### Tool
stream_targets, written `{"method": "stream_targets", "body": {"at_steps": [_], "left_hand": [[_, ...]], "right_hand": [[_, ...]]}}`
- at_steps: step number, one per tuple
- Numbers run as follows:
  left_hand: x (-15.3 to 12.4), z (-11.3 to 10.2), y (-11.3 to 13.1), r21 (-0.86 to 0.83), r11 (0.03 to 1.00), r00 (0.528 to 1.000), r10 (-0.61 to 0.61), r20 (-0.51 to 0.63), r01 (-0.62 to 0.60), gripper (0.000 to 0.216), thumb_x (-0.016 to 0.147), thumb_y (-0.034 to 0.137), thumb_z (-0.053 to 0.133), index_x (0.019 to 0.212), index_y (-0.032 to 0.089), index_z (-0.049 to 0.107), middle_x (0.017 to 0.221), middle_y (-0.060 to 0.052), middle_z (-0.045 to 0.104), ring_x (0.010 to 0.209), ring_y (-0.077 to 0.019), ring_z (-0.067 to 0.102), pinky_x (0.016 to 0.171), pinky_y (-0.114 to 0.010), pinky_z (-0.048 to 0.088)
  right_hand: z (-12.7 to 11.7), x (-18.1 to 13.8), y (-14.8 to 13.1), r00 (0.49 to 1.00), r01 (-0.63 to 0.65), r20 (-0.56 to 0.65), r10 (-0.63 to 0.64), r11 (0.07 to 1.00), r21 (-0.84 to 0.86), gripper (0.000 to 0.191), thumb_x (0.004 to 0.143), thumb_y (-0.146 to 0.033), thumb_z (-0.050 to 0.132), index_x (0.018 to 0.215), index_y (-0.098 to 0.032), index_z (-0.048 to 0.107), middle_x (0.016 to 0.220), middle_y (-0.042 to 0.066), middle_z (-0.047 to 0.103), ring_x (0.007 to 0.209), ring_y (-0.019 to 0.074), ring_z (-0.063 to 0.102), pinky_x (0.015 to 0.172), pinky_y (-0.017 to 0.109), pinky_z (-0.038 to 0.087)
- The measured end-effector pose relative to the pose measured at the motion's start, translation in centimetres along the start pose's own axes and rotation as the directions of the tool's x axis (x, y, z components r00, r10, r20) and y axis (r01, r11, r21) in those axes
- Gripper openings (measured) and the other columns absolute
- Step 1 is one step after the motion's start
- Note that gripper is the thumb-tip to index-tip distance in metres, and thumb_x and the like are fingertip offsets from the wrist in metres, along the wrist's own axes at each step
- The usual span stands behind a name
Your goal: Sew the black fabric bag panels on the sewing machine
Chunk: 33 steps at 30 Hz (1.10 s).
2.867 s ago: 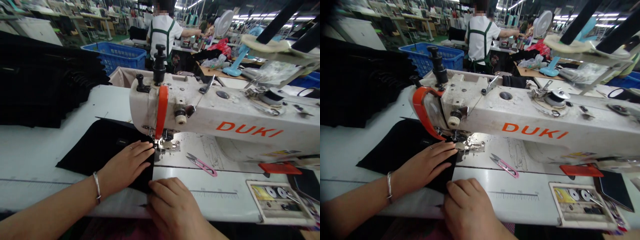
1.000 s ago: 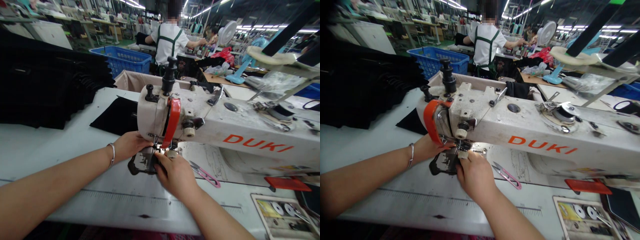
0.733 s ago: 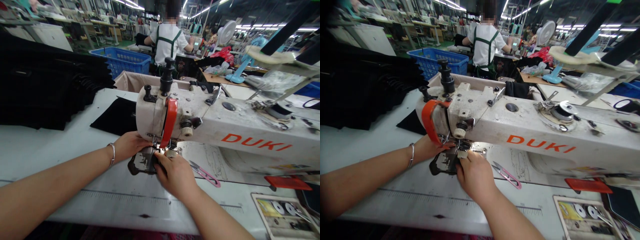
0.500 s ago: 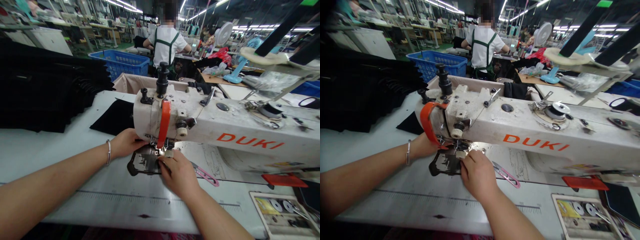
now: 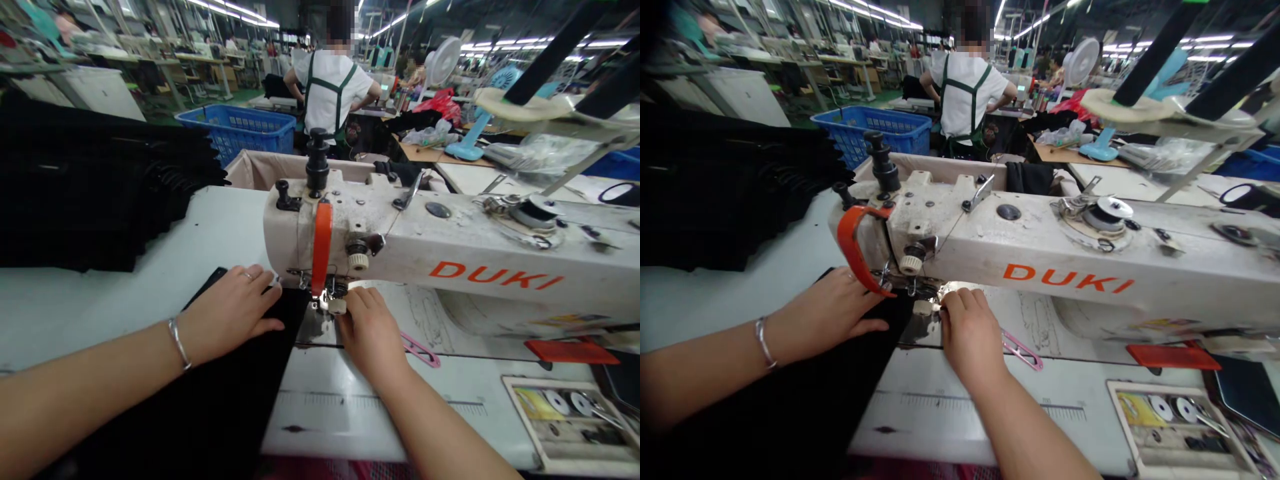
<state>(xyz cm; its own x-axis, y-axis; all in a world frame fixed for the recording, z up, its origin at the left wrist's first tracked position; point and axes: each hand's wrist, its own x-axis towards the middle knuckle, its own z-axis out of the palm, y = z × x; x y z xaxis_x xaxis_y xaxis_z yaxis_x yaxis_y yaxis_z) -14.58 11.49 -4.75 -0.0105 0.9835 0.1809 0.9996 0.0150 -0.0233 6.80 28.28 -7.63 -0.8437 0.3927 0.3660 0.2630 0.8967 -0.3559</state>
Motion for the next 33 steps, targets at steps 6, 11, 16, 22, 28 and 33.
{"method": "stream_targets", "body": {"at_steps": [6, 11, 16, 22, 28, 33], "left_hand": [[-1.7, 2.9, 3.6, -0.123, 0.979, 0.987, 0.157, -0.034, -0.160, 0.045, 0.102, 0.011, 0.042, 0.147, 0.016, 0.045, 0.151, -0.010, 0.051, 0.144, -0.0232, 0.042, 0.120, -0.044, 0.038], [-2.0, 3.5, 3.9, -0.226, 0.966, 0.992, 0.111, -0.064, -0.122, 0.043, 0.102, 0.010, 0.044, 0.143, 0.016, 0.049, 0.149, -0.011, 0.053, 0.145, -0.0228, 0.041, 0.119, -0.047, 0.041], [-0.1, 3.8, 1.7, -0.263, 0.958, 0.993, 0.113, -0.021, -0.115, 0.038, 0.104, 0.017, 0.045, 0.140, 0.015, 0.053, 0.145, -0.011, 0.057, 0.141, -0.0223, 0.046, 0.120, -0.045, 0.040], [-2.4, 0.7, 3.8, -0.293, 0.952, 0.991, 0.111, 0.074, -0.085, 0.059, 0.099, 0.045, 0.055, 0.152, 0.021, 0.042, 0.156, -0.012, 0.046, 0.146, -0.0279, 0.040, 0.119, -0.051, 0.037], [-11.5, -0.5, 12.5, -0.100, 0.969, 0.974, 0.224, -0.023, -0.225, 0.060, 0.094, 0.025, 0.054, 0.153, 0.023, 0.042, 0.156, -0.007, 0.046, 0.144, -0.0301, 0.043, 0.113, -0.044, 0.047], [-14.9, 0.1, 12.9, -0.356, 0.910, 0.975, -0.219, 0.019, 0.212, 0.046, 0.102, 0.024, 0.040, 0.147, 0.029, 0.047, 0.141, 0.002, 0.063, 0.123, -0.0193, 0.064, 0.103, -0.031, 0.058]], "right_hand": [[0.5, -1.2, -0.3, 0.954, 0.295, 0.031, -0.297, 0.954, 0.060, 0.022, 0.099, -0.009, 0.052, 0.112, -0.017, 0.067, 0.110, 0.009, 0.070, 0.100, 0.0242, 0.059, 0.087, 0.040, 0.051], [0.7, -2.3, -0.9, 0.923, 0.371, 0.045, -0.383, 0.913, 0.172, 0.028, 0.100, -0.011, 0.051, 0.125, -0.017, 0.065, 0.123, 0.008, 0.070, 0.108, 0.0232, 0.061, 0.093, 0.040, 0.052], [1.2, -1.4, -1.1, 0.948, 0.300, 0.072, -0.309, 0.947, 0.111, 0.029, 0.097, -0.009, 0.051, 0.121, -0.014, 0.067, 0.121, 0.013, 0.069, 0.107, 0.0270, 0.060, 0.090, 0.044, 0.053], [-0.9, -4.0, -2.7, 0.971, 0.205, 0.072, -0.226, 0.953, 0.221, 0.029, 0.100, -0.012, 0.049, 0.125, -0.016, 0.064, 0.121, 0.012, 0.067, 0.107, 0.0260, 0.059, 0.092, 0.042, 0.052], [-2.8, -12.5, -6.1, 0.923, -0.191, 0.385, -0.019, 0.845, 0.500, 0.028, 0.102, -0.026, 0.047, 0.080, -0.020, 0.063, 0.074, 0.002, 0.065, 0.062, 0.0151, 0.058, 0.057, 0.027, 0.042], [-1.2, -13.6, -8.6, 0.761, -0.626, 0.636, 0.128, 0.399, 0.670, 0.042, 0.106, -0.044, 0.038, 0.080, -0.019, 0.060, 0.079, 0.001, 0.062, 0.074, 0.0152, 0.057, 0.068, 0.026, 0.044]]}}
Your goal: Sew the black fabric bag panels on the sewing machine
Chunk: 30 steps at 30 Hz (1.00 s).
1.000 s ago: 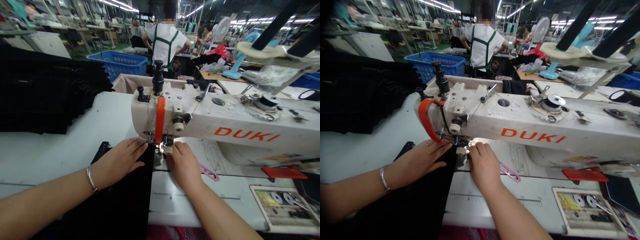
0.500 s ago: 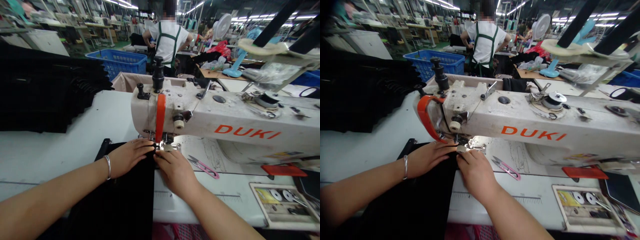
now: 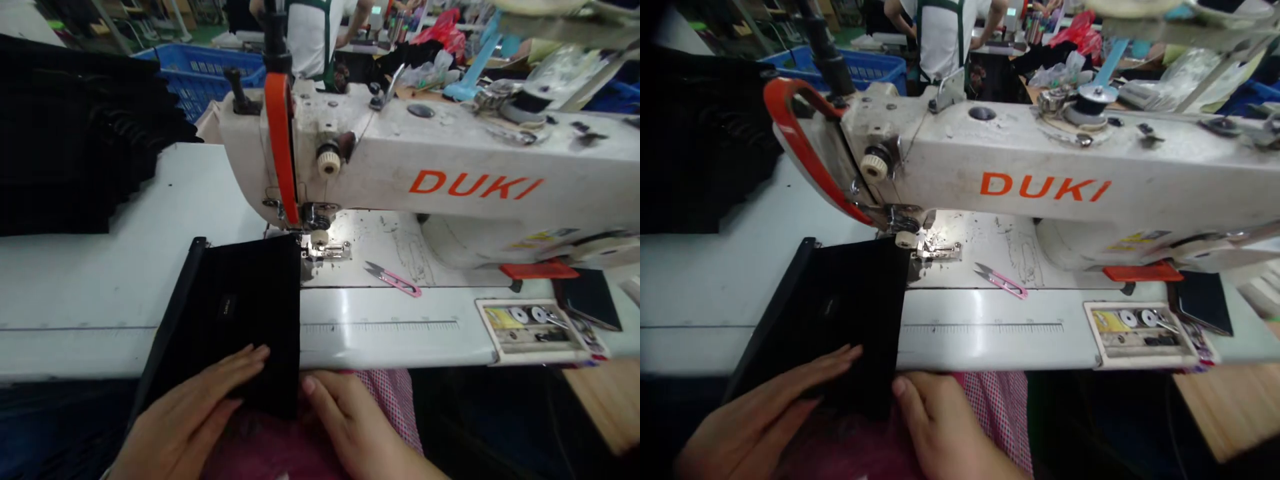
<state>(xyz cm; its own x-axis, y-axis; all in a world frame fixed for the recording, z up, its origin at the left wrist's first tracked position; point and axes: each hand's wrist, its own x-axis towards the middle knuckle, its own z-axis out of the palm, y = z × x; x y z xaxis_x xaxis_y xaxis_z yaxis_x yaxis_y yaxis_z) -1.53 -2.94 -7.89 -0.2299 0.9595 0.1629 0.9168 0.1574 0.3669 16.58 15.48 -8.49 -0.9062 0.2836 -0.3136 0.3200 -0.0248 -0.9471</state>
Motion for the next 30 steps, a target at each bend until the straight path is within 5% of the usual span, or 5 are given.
{"method": "stream_targets", "body": {"at_steps": [6, 13, 23, 27, 30], "left_hand": [[0.3, -0.7, 1.3, -0.030, 0.999, 0.996, 0.038, -0.082, -0.041, 0.036, 0.103, 0.025, 0.046, 0.137, 0.031, 0.058, 0.134, 0.000, 0.064, 0.121, -0.0203, 0.062, 0.104, -0.034, 0.054], [0.9, 0.8, 3.4, 0.069, 0.952, 0.942, 0.304, -0.145, -0.297, 0.029, 0.103, 0.012, 0.050, 0.124, 0.021, 0.068, 0.107, -0.003, 0.068, 0.102, -0.0181, 0.060, 0.102, -0.035, 0.045], [0.8, 1.8, 3.6, 0.025, 0.961, 0.946, 0.274, -0.172, -0.274, 0.026, 0.103, 0.013, 0.047, 0.114, 0.017, 0.069, 0.105, -0.006, 0.068, 0.101, -0.0206, 0.059, 0.101, -0.041, 0.042], [0.7, 2.1, 3.2, 0.042, 0.939, 0.923, 0.344, -0.174, -0.342, 0.027, 0.103, 0.008, 0.046, 0.118, 0.012, 0.067, 0.108, -0.008, 0.068, 0.105, -0.0216, 0.058, 0.102, -0.042, 0.041], [0.7, 1.9, 2.8, 0.005, 0.933, 0.922, 0.357, -0.147, -0.360, 0.030, 0.101, 0.003, 0.046, 0.123, 0.010, 0.065, 0.108, -0.008, 0.067, 0.105, -0.0200, 0.058, 0.102, -0.040, 0.043]], "right_hand": [[2.6, 0.7, 0.1, 0.985, -0.151, 0.008, 0.171, 0.845, 0.513, 0.048, 0.082, -0.064, 0.071, 0.077, -0.017, 0.064, 0.067, -0.002, 0.055, 0.058, 0.0116, 0.051, 0.054, 0.022, 0.041], [3.0, -0.7, 0.3, 0.969, -0.234, 0.064, 0.239, 0.803, 0.548, 0.052, 0.077, -0.066, 0.075, 0.081, -0.014, 0.070, 0.067, 0.001, 0.063, 0.054, 0.0116, 0.057, 0.053, 0.023, 0.046], [3.1, -1.1, 0.9, 0.947, -0.319, 0.156, 0.279, 0.777, 0.543, 0.056, 0.075, -0.069, 0.074, 0.082, -0.015, 0.065, 0.068, 0.002, 0.066, 0.061, 0.0147, 0.064, 0.061, 0.028, 0.052], [2.8, -1.7, 0.9, 0.967, -0.255, 0.122, 0.225, 0.885, 0.389, 0.038, 0.086, -0.054, 0.069, 0.080, -0.017, 0.063, 0.070, 0.002, 0.066, 0.063, 0.0150, 0.063, 0.060, 0.027, 0.052], [1.9, -2.0, 0.7, 0.960, 0.142, -0.221, -0.174, 0.978, -0.151, 0.019, 0.092, -0.030, 0.065, 0.078, -0.018, 0.064, 0.076, 0.003, 0.066, 0.070, 0.0163, 0.060, 0.062, 0.027, 0.050]]}}
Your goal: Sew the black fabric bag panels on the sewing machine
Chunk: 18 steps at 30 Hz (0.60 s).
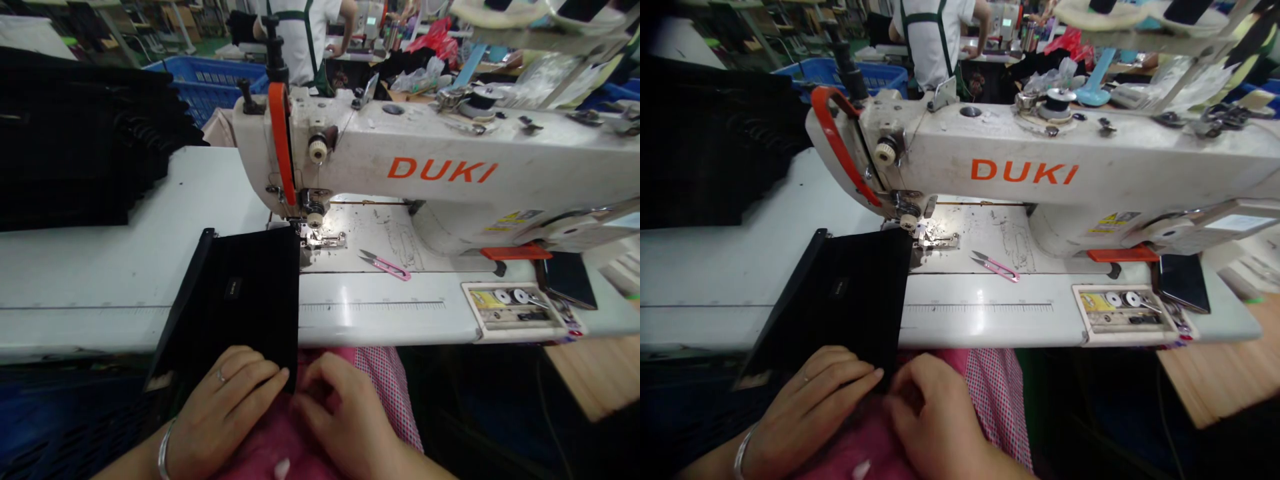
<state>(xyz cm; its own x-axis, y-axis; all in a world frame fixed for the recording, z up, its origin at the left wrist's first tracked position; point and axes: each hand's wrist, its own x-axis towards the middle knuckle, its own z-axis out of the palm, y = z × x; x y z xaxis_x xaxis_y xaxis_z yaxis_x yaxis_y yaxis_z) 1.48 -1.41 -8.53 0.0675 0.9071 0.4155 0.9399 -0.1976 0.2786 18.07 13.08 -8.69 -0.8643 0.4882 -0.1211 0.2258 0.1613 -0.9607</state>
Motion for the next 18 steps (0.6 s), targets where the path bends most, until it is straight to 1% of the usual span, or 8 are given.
{"method": "stream_targets", "body": {"at_steps": [1, 2, 3, 5, 8, 10, 13, 18], "left_hand": [[0.0, 0.0, -0.1, -0.011, 1.000, 1.000, -0.005, 0.000, 0.005, 0.030, 0.101, 0.002, 0.046, 0.123, 0.011, 0.064, 0.108, -0.008, 0.067, 0.104, -0.0196, 0.058, 0.102, -0.039, 0.044], [0.0, -0.1, -0.1, -0.023, 1.000, 1.000, -0.007, -0.002, 0.007, 0.030, 0.100, 0.002, 0.046, 0.123, 0.011, 0.064, 0.107, -0.007, 0.067, 0.104, -0.0191, 0.059, 0.101, -0.038, 0.045], [-0.1, 0.0, -0.1, -0.033, 0.999, 1.000, -0.009, -0.008, 0.009, 0.031, 0.100, 0.001, 0.046, 0.122, 0.012, 0.065, 0.106, -0.007, 0.068, 0.102, -0.0184, 0.059, 0.100, -0.037, 0.045], [-0.1, 0.2, -0.3, -0.042, 0.999, 1.000, -0.013, -0.027, 0.012, 0.030, 0.100, 0.002, 0.045, 0.119, 0.013, 0.066, 0.104, -0.006, 0.069, 0.099, -0.0177, 0.060, 0.098, -0.035, 0.047], [0.4, 0.8, -0.8, -0.054, 0.998, 0.996, -0.021, -0.082, 0.017, 0.028, 0.103, 0.009, 0.043, 0.113, 0.017, 0.068, 0.097, -0.003, 0.070, 0.091, -0.0171, 0.060, 0.092, -0.033, 0.051], [1.2, 1.1, -1.3, -0.060, 0.998, 0.993, -0.031, -0.111, 0.024, 0.030, 0.106, 0.015, 0.040, 0.107, 0.018, 0.069, 0.093, -0.003, 0.070, 0.086, -0.0171, 0.060, 0.087, -0.032, 0.052], [2.7, 0.9, -1.9, -0.027, 0.999, 0.991, -0.046, -0.125, 0.043, 0.035, 0.109, 0.021, 0.037, 0.100, 0.017, 0.070, 0.096, -0.003, 0.071, 0.089, -0.0165, 0.060, 0.087, -0.030, 0.050], [4.7, 0.0, -3.2, -0.015, 0.999, 0.991, 0.033, -0.131, -0.035, 0.033, 0.108, 0.016, 0.036, 0.104, 0.014, 0.069, 0.108, -0.006, 0.072, 0.102, -0.0156, 0.062, 0.100, -0.030, 0.047]], "right_hand": [[-0.3, 0.1, 0.0, 0.972, 0.201, -0.081, -0.220, 0.960, -0.194, 0.016, 0.095, -0.023, 0.062, 0.081, -0.017, 0.065, 0.080, 0.004, 0.066, 0.074, 0.0170, 0.060, 0.064, 0.028, 0.050], [-0.6, 0.3, 0.1, 0.903, 0.366, -0.091, -0.419, 0.864, -0.345, 0.017, 0.098, -0.019, 0.057, 0.084, -0.017, 0.066, 0.084, 0.005, 0.067, 0.077, 0.0177, 0.060, 0.067, 0.029, 0.050], [-0.8, 0.6, 0.2, 0.822, 0.493, -0.050, -0.567, 0.753, -0.436, 0.020, 0.101, -0.016, 0.052, 0.088, -0.016, 0.067, 0.089, 0.006, 0.069, 0.081, 0.0182, 0.060, 0.071, 0.030, 0.051], [-1.0, 1.2, 0.4, 0.692, 0.635, 0.042, -0.720, 0.581, -0.509, 0.022, 0.103, -0.013, 0.048, 0.096, -0.013, 0.069, 0.094, 0.006, 0.072, 0.085, 0.0177, 0.062, 0.076, 0.030, 0.053], [-1.1, 2.5, 0.6, 0.589, 0.675, 0.068, -0.805, 0.444, -0.588, 0.021, 0.104, -0.011, 0.050, 0.098, -0.012, 0.069, 0.091, 0.002, 0.075, 0.086, 0.0160, 0.065, 0.075, 0.028, 0.055], [-1.2, 3.5, 0.7, 0.556, 0.667, 0.066, -0.829, 0.397, -0.631, 0.024, 0.105, -0.013, 0.047, 0.097, -0.013, 0.070, 0.090, 0.001, 0.075, 0.084, 0.0149, 0.065, 0.070, 0.028, 0.055], [-1.5, 4.8, 0.6, 0.542, 0.678, 0.098, -0.835, 0.366, -0.638, 0.028, 0.107, -0.017, 0.045, 0.096, -0.014, 0.070, 0.090, 0.001, 0.075, 0.084, 0.0147, 0.065, 0.069, 0.029, 0.055], [-2.2, 6.3, 0.7, 0.574, 0.681, 0.122, -0.810, 0.389, -0.620, 0.026, 0.107, -0.019, 0.047, 0.098, -0.013, 0.071, 0.095, 0.004, 0.076, 0.088, 0.0171, 0.065, 0.074, 0.030, 0.055]]}}
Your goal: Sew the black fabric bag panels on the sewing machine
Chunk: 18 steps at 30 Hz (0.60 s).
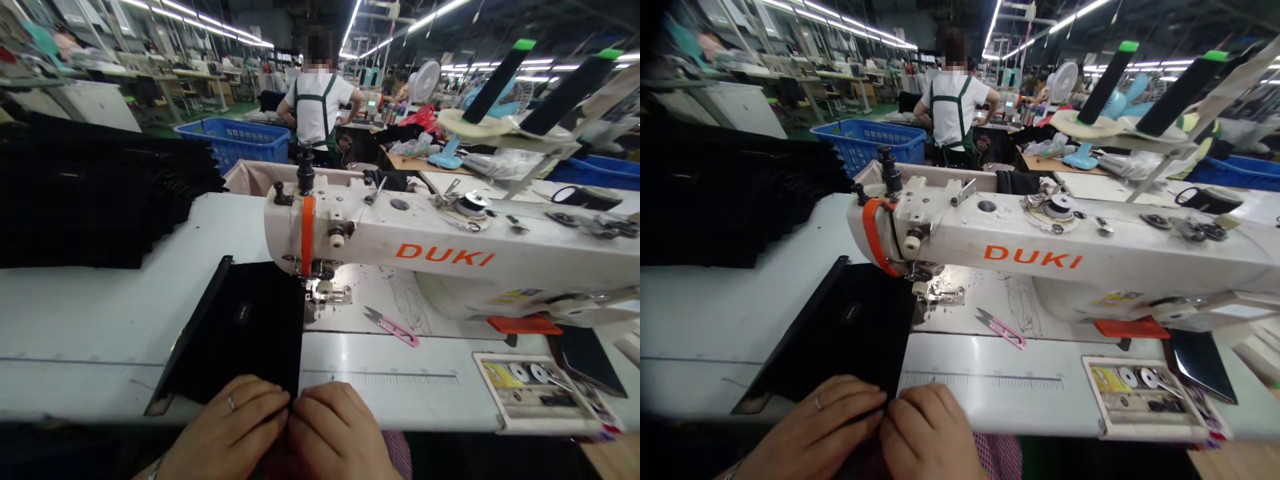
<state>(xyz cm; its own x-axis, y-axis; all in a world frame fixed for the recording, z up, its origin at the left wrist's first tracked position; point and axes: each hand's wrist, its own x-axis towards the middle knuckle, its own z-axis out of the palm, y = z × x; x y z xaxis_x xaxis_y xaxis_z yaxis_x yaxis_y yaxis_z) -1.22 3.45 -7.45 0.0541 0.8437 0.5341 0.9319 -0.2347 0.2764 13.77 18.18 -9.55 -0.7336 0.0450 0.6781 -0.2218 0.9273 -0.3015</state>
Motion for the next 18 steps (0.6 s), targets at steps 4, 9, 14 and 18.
{"method": "stream_targets", "body": {"at_steps": [4, 9, 14, 18], "left_hand": [[1.1, -0.2, -1.2, -0.015, 1.000, 1.000, 0.010, 0.007, -0.010, 0.035, 0.109, 0.015, 0.035, 0.105, 0.013, 0.069, 0.106, -0.004, 0.073, 0.101, -0.0131, 0.062, 0.100, -0.026, 0.048], [2.5, -0.1, -2.8, -0.003, 1.000, 0.998, 0.006, 0.056, -0.006, 0.037, 0.109, 0.018, 0.031, 0.105, 0.014, 0.068, 0.103, -0.004, 0.073, 0.097, -0.0144, 0.063, 0.094, -0.027, 0.052], [3.1, 0.2, -4.7, 0.007, 0.999, 0.995, 0.049, 0.089, -0.050, 0.030, 0.105, 0.010, 0.037, 0.107, 0.014, 0.066, 0.105, -0.006, 0.073, 0.099, -0.0166, 0.065, 0.094, -0.030, 0.054], [3.3, 0.6, -6.2, 0.052, 0.996, 0.988, 0.060, 0.139, -0.068, 0.027, 0.099, 0.005, 0.043, 0.112, 0.014, 0.065, 0.112, -0.007, 0.072, 0.103, -0.0194, 0.065, 0.096, -0.034, 0.055]], "right_hand": [[0.0, 0.6, 0.9, 0.999, -0.023, 0.023, 0.023, 1.000, 0.009, 0.024, 0.106, -0.017, 0.046, 0.101, -0.013, 0.070, 0.098, 0.006, 0.076, 0.090, 0.0187, 0.065, 0.075, 0.032, 0.055], [-0.4, 1.8, 2.0, 0.994, -0.067, 0.088, 0.063, 0.996, 0.050, 0.022, 0.105, -0.017, 0.047, 0.108, -0.013, 0.068, 0.100, 0.007, 0.075, 0.089, 0.0197, 0.064, 0.075, 0.033, 0.053], [-0.8, 2.9, 3.1, 0.981, -0.123, 0.161, 0.112, 0.991, 0.055, 0.027, 0.107, -0.021, 0.042, 0.116, -0.013, 0.066, 0.109, 0.007, 0.073, 0.092, 0.0215, 0.062, 0.078, 0.036, 0.052], [-1.0, 3.7, 4.2, 0.965, -0.141, 0.225, 0.135, 0.990, 0.008, 0.021, 0.104, -0.018, 0.051, 0.117, -0.014, 0.066, 0.109, 0.007, 0.073, 0.093, 0.0230, 0.062, 0.081, 0.038, 0.052]]}}
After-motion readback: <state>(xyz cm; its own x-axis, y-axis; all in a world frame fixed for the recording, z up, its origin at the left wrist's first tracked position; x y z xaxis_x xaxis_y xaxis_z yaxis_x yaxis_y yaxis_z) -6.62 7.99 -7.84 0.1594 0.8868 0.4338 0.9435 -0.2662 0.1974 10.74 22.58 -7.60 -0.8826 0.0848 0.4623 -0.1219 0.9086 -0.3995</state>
